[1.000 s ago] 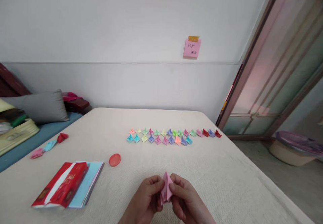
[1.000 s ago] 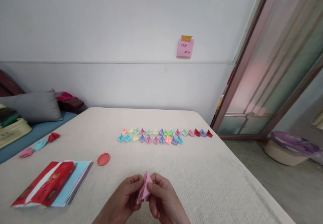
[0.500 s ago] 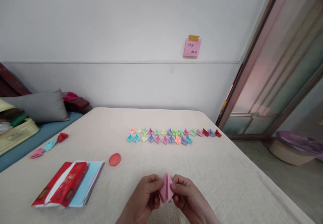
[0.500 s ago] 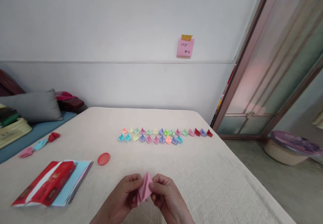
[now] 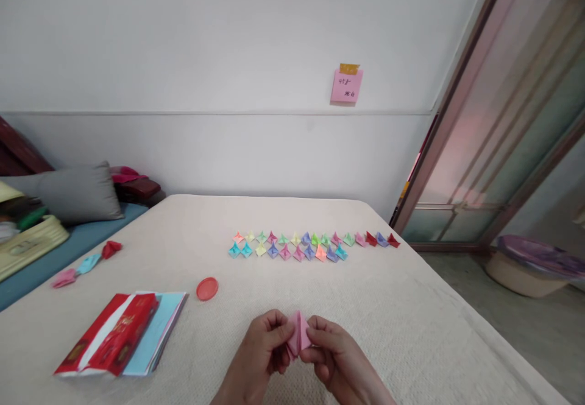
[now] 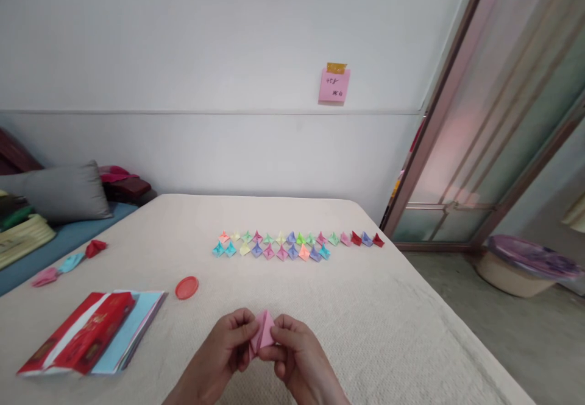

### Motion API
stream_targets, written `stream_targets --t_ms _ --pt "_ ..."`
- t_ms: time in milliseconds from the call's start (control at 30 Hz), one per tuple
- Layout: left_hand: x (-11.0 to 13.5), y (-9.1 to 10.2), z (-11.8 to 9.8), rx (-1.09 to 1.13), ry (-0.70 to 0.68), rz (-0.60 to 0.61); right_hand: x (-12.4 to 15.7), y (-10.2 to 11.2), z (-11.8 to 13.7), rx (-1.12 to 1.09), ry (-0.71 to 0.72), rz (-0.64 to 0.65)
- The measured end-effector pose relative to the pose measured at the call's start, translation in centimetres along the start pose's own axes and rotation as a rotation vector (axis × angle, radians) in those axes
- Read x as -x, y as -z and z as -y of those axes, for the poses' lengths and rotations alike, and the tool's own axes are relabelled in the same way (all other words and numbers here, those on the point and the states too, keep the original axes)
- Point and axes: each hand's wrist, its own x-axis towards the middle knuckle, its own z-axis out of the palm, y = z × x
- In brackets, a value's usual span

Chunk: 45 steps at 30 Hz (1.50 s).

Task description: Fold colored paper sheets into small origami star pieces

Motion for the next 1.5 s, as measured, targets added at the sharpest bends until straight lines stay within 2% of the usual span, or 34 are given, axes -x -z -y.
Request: stream_targets --t_ms 133,300,433,600,733,900,1033,1167,1367,1500 --pt "-0.1 0.0 0.0 0.006 -0.002 -0.013 0.3 -0.5 -0.2 -0.029 0.017 -0.056" --pt "0.0 0.3 0.0 0.026 -0.01 -0.005 0.3 -0.8 -0.2 -0.007 0.006 -0.035" --pt "0.1 0.4 -0.1 0.085 -0.01 0.024 -0.3 -0.2 -0.4 0.074 0.039 -0.01" --pt "0.5 -0.2 -0.5 0.082 -0.046 0.051 -0.7 0.4 -0.6 0.233 0.12 -0.058" --pt "0.3 -0.4 -0.5 -0.02 -0.148 -0.04 -0.3 -0.2 -0.5 0.346 0.252 -0.127" --pt "-0.1 -0.4 0.1 -0.221 -0.298 -0.173 -0.3 -0.4 -0.5 0.328 0.387 -0.087" --pt "-0.6 -0.2 0.7 -0.269 -0.319 -0.237 -1.1 0.3 -0.7 0.394 0.441 -0.142" --pt "-0.9 0.3 1.0 -0.27 -0.366 -0.188 -1.0 0.4 -0.6 0.424 0.503 -0.111" --pt "0.1 -0.1 -0.3 -0.308 -0.574 -0.117 0.1 -0.3 0.0 0.481 0.621 -0.098" --pt "0.5 -0.5 -1.0 -0.313 -0.598 -0.064 0.1 -0.1 0.0 0.507 0.641 -0.103"
